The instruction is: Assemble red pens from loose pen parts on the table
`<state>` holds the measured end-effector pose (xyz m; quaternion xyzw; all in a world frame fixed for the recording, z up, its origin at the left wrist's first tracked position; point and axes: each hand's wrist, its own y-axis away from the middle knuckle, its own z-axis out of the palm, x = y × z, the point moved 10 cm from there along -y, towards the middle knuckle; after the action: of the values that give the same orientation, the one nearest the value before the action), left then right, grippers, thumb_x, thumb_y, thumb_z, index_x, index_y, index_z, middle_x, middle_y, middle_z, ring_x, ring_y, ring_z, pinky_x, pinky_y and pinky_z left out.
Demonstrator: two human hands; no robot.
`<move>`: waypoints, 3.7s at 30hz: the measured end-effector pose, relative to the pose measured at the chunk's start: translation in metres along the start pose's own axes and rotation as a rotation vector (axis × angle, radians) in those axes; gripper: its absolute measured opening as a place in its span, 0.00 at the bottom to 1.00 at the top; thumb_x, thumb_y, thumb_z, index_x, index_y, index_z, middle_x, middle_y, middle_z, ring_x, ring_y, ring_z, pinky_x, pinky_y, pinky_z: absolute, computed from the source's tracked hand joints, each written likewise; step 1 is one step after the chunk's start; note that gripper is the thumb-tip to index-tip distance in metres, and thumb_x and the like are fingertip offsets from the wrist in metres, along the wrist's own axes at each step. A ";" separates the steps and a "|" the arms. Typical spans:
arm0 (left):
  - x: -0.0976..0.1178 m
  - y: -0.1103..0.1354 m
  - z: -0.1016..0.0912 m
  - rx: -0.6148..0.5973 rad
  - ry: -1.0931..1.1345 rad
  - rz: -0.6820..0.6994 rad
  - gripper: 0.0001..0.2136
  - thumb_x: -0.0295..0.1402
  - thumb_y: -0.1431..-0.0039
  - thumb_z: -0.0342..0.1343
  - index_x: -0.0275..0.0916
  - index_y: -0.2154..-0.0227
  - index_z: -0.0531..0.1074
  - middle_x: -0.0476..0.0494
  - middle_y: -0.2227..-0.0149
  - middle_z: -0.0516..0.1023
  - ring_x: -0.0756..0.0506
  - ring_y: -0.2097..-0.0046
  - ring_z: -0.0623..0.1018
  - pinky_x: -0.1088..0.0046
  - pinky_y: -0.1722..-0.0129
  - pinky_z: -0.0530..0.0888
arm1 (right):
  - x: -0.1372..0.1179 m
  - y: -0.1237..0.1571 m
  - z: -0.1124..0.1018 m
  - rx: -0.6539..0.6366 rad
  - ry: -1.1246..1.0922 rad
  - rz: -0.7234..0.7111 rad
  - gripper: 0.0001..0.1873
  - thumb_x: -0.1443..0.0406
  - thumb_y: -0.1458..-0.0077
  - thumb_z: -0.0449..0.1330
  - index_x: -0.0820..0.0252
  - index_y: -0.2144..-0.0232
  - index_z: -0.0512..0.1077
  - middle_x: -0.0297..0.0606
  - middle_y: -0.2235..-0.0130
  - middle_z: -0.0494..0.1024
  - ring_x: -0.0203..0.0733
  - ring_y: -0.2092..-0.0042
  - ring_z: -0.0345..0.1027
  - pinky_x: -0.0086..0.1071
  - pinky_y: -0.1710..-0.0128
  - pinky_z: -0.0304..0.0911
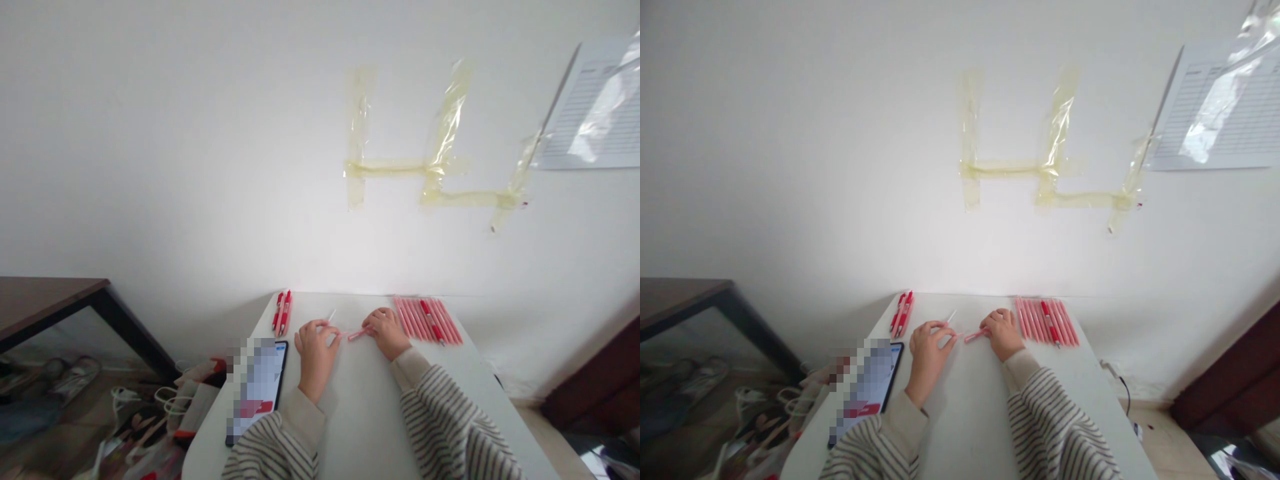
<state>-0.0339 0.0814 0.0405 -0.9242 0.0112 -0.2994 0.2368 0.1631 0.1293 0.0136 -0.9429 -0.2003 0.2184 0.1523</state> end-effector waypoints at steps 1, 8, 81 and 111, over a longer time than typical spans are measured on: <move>0.000 0.000 0.000 0.000 -0.004 -0.003 0.04 0.36 0.46 0.63 0.50 0.68 0.82 0.44 0.53 0.77 0.38 0.47 0.70 0.46 0.41 0.62 | 0.000 0.000 -0.001 0.004 0.003 0.000 0.10 0.70 0.41 0.61 0.52 0.59 0.77 0.39 0.54 0.78 0.52 0.45 0.60 0.51 0.42 0.55; 0.005 0.000 -0.005 -0.006 -0.019 -0.019 0.04 0.34 0.47 0.64 0.50 0.68 0.82 0.44 0.54 0.77 0.39 0.47 0.71 0.47 0.42 0.64 | 0.002 0.000 -0.012 0.094 -0.014 0.005 0.10 0.69 0.40 0.59 0.53 0.57 0.75 0.42 0.54 0.77 0.53 0.45 0.61 0.49 0.45 0.58; 0.001 0.003 -0.008 0.010 -0.138 -0.034 0.06 0.33 0.43 0.60 0.48 0.64 0.80 0.43 0.53 0.76 0.38 0.47 0.69 0.50 0.43 0.62 | -0.001 0.000 -0.015 0.164 -0.046 0.016 0.13 0.61 0.34 0.55 0.48 0.52 0.76 0.40 0.56 0.78 0.50 0.49 0.63 0.46 0.46 0.56; -0.002 0.006 -0.022 0.032 -0.431 -0.088 0.11 0.38 0.38 0.54 0.48 0.58 0.79 0.41 0.49 0.73 0.36 0.43 0.64 0.48 0.41 0.57 | 0.005 0.006 -0.042 0.212 -0.204 0.254 0.06 0.61 0.44 0.61 0.52 0.70 0.77 0.36 0.62 0.82 0.51 0.47 0.67 0.63 0.36 0.37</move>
<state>-0.0467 0.0671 0.0521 -0.9625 -0.0846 -0.1053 0.2351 0.1890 0.1180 0.0460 -0.9121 -0.0701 0.3503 0.2009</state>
